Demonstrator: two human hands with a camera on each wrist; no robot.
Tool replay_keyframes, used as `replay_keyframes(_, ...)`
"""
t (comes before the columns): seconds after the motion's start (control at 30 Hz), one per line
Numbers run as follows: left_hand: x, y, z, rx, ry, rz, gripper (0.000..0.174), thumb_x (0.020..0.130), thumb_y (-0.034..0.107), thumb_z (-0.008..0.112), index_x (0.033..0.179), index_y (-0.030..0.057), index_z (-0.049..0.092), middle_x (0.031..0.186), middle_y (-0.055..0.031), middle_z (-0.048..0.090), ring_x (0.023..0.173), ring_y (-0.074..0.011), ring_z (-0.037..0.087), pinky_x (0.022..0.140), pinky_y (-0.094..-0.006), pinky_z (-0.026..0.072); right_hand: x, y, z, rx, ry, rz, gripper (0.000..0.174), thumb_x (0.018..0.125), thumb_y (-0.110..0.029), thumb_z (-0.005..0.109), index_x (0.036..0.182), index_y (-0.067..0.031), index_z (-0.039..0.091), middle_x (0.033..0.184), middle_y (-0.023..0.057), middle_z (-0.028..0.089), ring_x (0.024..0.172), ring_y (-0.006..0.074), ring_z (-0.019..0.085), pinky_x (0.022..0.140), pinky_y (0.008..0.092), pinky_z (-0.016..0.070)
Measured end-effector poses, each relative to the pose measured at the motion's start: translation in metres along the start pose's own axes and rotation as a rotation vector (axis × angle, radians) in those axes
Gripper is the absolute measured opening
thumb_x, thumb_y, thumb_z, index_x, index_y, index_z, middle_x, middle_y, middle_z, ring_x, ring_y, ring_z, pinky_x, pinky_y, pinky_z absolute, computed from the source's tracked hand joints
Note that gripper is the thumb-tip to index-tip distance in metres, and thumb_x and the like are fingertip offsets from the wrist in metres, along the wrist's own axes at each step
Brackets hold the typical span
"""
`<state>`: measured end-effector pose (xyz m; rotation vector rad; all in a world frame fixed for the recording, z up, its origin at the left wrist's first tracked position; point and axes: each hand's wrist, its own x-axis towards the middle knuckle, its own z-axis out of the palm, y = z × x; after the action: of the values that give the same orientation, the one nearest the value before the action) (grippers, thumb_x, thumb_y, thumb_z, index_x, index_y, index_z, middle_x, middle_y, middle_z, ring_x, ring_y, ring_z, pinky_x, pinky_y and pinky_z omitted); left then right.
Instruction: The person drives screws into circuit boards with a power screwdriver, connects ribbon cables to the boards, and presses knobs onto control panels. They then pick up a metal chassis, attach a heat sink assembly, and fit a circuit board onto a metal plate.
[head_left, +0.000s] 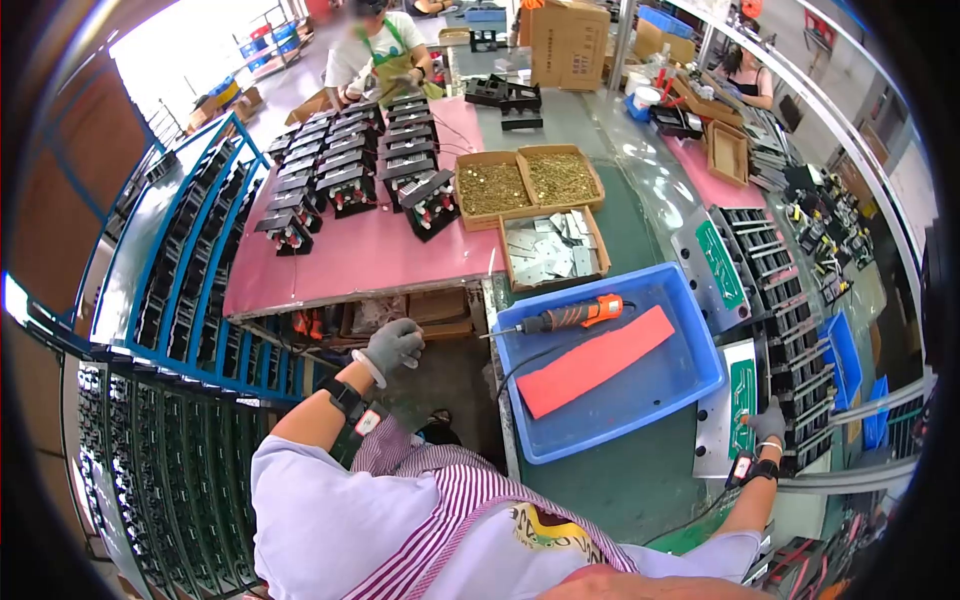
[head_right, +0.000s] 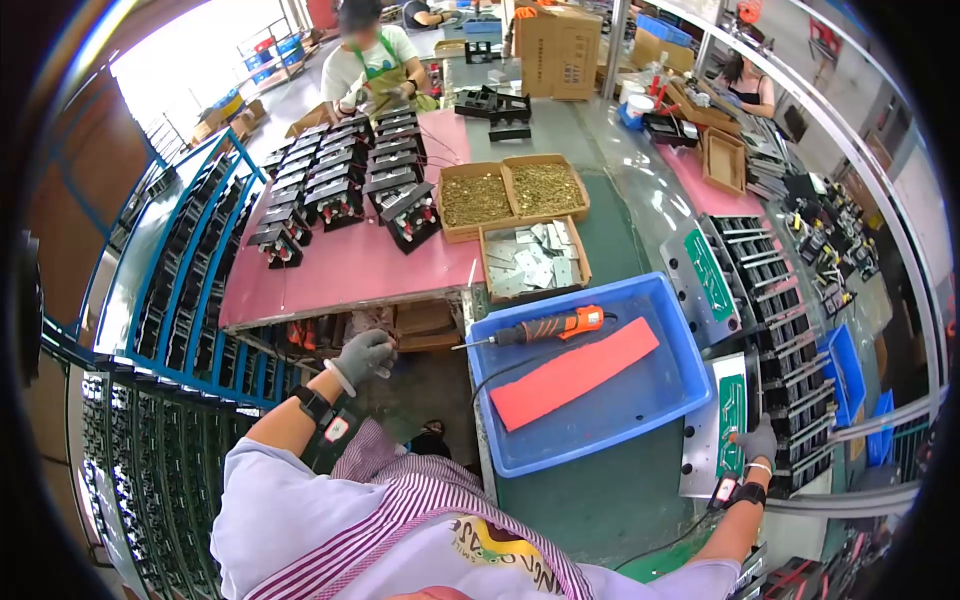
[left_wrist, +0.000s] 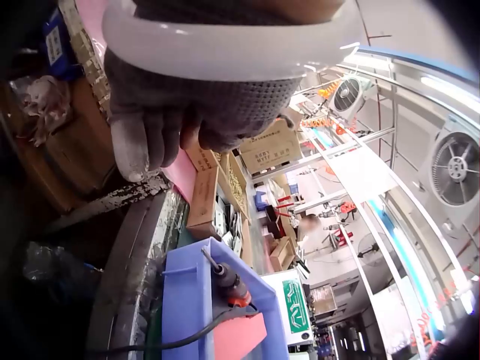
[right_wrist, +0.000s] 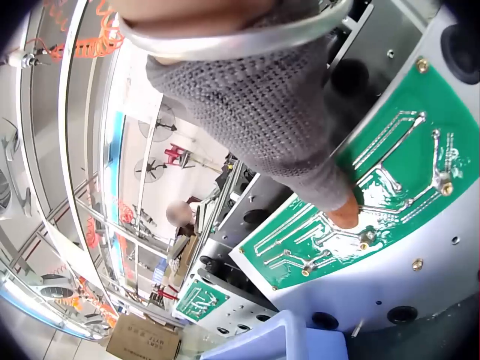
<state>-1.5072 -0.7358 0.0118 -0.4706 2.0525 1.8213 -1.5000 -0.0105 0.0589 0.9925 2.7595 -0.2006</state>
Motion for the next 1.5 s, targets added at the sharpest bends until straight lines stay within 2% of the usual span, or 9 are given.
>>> replay_keyframes(0.2,-0.011,0.009,0.036,0.02,-0.142,0.007,0.022,0.086,0.017,0.053,0.101,0.0009,0.049,0.083,-0.0089,0.057,0.069,-0.016,0.057,0.058,-0.0297,0.0519,-0.001,0.012,0.008,0.119,0.097,-0.137,0.088,0.057,-0.026,0.078,0.128,0.0048,0.036,0.109,0.0241,0.056,0.1,0.0325,0.057,0.085,0.036,0.0441)
replay_keyframes(0.3,-0.015,0.027,0.062,0.015,-0.255,0.02,0.026,0.085,0.016,0.05,0.104,-0.0024,0.05,0.085,-0.0092,0.057,0.072,-0.0149,0.058,0.06,-0.0265,0.0519,-0.009,0.022,0.007,0.464,0.016,-0.116,0.075,0.063,-0.017,0.075,0.124,0.0076,0.039,0.098,0.0189,0.062,0.085,0.0229,0.061,0.072,0.0324,0.0472)
replay_keyframes(0.43,-0.027,0.059,0.11,0.089,-0.402,0.049,0.028,0.086,0.018,0.05,0.105,-0.0028,0.051,0.085,-0.0086,0.057,0.072,-0.0141,0.057,0.063,-0.0264,0.0512,-0.015,0.033,0.014,0.46,0.141,-0.168,0.049,0.065,-0.023,0.072,0.104,0.0019,0.055,0.088,0.0204,0.063,0.081,0.0322,0.061,0.072,0.0372,0.0464)
replay_keyframes(0.47,-0.027,0.064,0.122,0.12,-0.445,0.062,0.028,0.086,0.018,0.05,0.105,-0.003,0.051,0.086,-0.0086,0.057,0.072,-0.0141,0.057,0.063,-0.0265,0.0511,-0.045,0.007,-0.013,0.147,0.103,-0.213,0.049,0.065,-0.029,0.071,0.102,-0.0008,0.056,0.09,0.0224,0.062,0.085,0.0376,0.059,0.073,0.0404,0.046)
replay_keyframes(0.67,-0.026,0.077,0.184,0.171,-0.651,0.161,0.028,0.087,0.018,0.049,0.105,-0.003,0.052,0.081,-0.0073,0.057,0.069,-0.013,0.056,0.063,-0.0267,0.0506,-0.074,-0.003,0.006,-0.098,0.088,-0.189,0.041,0.076,-0.035,0.06,0.105,-0.007,0.054,0.089,0.0198,0.062,0.086,0.0374,0.058,0.076,0.0443,0.0457)
replay_keyframes(0.97,-0.033,0.095,0.331,0.436,-1.095,0.281,0.032,0.087,0.023,0.052,0.103,-0.0048,0.048,0.08,-0.0082,0.055,0.072,-0.0152,0.056,0.067,-0.0282,0.0473,-0.116,0.032,0.035,0.152,0.119,-0.146,0.029,0.079,-0.027,0.046,0.09,-0.0016,0.055,0.084,0.0221,0.061,0.08,0.039,0.059,0.072,0.0463,0.0456)
replay_keyframes(1.2,-0.059,0.037,0.434,0.873,-0.774,0.803,0.055,0.079,0.039,0.057,0.11,-0.0034,0.042,0.098,-0.0256,0.053,0.076,-0.0361,0.059,0.069,-0.0402,0.0477,-0.204,0.028,0.057,0.533,0.092,-0.035,0.024,0.076,-0.024,0.05,0.084,-0.002,0.054,0.077,0.0208,0.059,0.075,0.0391,0.057,0.068,0.0459,0.0446)
replay_keyframes(1.37,-0.071,0.016,0.457,1.115,-0.78,0.626,0.092,0.069,0.037,0.068,0.131,-0.0079,0.017,0.121,-0.0329,0.038,0.102,-0.0431,0.051,0.086,-0.041,0.0435,-0.249,0.003,0.074,0.696,0.02,0.09,0.027,0.076,-0.027,0.052,0.085,-0.0022,0.053,0.075,0.0209,0.059,0.075,0.0392,0.057,0.068,0.0467,0.0443)
replay_keyframes(1.5,-0.076,0.032,0.46,1.195,-0.776,0.533,0.089,0.066,0.025,0.066,0.133,-0.0057,0.016,0.12,-0.0302,0.042,0.106,-0.0406,0.049,0.088,-0.039,0.0435,-0.26,0.006,0.082,0.786,0.087,0.201,0.027,0.074,-0.025,0.055,0.086,-0.0012,0.055,0.072,0.0207,0.058,0.069,0.0376,0.057,0.063,0.0442,0.044)
